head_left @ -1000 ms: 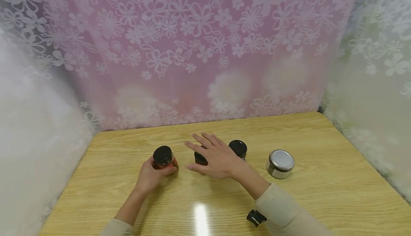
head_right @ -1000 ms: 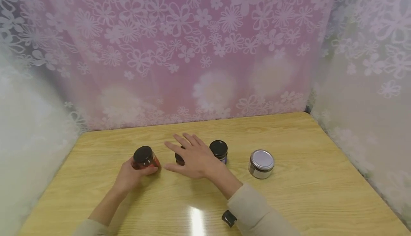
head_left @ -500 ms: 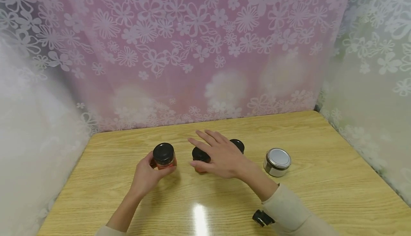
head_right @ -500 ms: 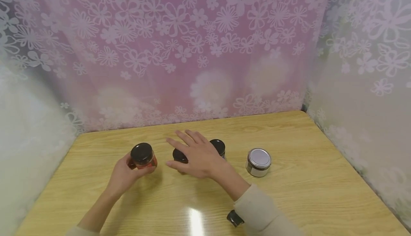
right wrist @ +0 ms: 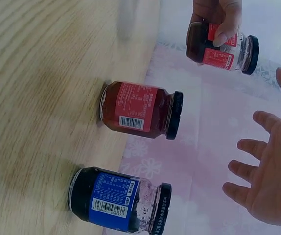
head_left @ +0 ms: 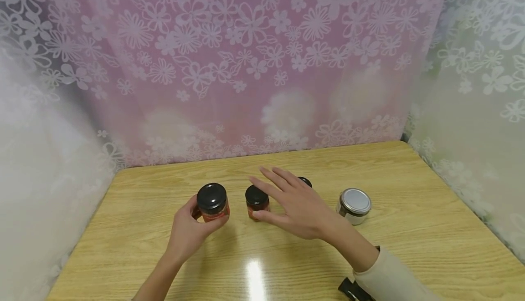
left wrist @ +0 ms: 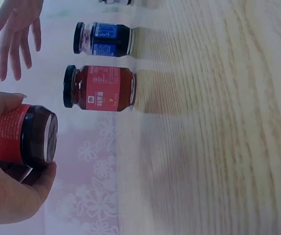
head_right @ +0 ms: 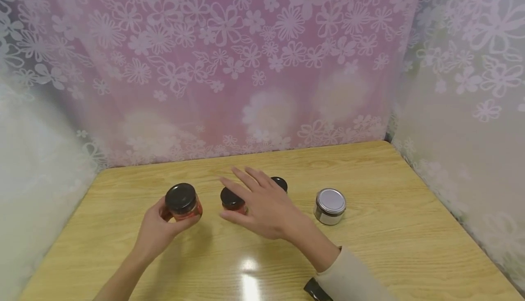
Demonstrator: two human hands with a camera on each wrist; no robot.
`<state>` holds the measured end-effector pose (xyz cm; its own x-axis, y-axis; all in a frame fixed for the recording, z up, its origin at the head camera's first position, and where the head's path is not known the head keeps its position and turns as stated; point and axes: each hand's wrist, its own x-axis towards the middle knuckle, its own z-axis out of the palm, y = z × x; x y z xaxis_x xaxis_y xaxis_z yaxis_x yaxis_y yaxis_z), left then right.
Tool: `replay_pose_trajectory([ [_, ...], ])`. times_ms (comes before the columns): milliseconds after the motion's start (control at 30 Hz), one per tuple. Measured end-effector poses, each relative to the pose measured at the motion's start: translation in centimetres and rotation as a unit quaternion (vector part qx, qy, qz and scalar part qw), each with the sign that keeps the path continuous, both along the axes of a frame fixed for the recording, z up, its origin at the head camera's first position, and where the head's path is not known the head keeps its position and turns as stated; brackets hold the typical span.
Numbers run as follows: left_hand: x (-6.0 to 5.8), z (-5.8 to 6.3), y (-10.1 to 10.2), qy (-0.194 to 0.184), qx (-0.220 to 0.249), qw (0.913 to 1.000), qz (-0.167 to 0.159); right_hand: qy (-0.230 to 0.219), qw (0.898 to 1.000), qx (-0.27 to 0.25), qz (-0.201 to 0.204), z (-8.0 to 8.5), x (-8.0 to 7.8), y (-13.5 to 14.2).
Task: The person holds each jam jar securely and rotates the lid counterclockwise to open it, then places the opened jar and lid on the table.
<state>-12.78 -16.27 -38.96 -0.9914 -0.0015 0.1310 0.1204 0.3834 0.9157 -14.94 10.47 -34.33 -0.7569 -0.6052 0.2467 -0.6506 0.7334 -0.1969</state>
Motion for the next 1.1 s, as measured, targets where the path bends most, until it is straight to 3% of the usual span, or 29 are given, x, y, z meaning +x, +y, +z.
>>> replay_pose_trajectory([
  [367, 1.3, 0.5, 0.9, -0.023, -0.020, 0.9994, -0.018, -0.026, 0.999, -0.043, -0.018, -0.1, 1.8, 0.7],
  [667, 2.1, 0.1, 1.7, -0.005, -0.053, 0.9982, -0.026, -0.064, 0.995, -0.076, -0.018, -1.1, 2.6, 0.8],
  [767, 2.2, -0.1, 2.0, 0.011, -0.085, 0.9959, -0.028, -0.078, 0.993, -0.084, -0.019, -1.4, 2.8, 0.8],
  [1100, 2.9, -0.7, 3.2, 0.113, -0.227, 0.9664, -0.044, -0.132, 0.982, -0.135, -0.014, -2.2, 4.0, 0.7],
])
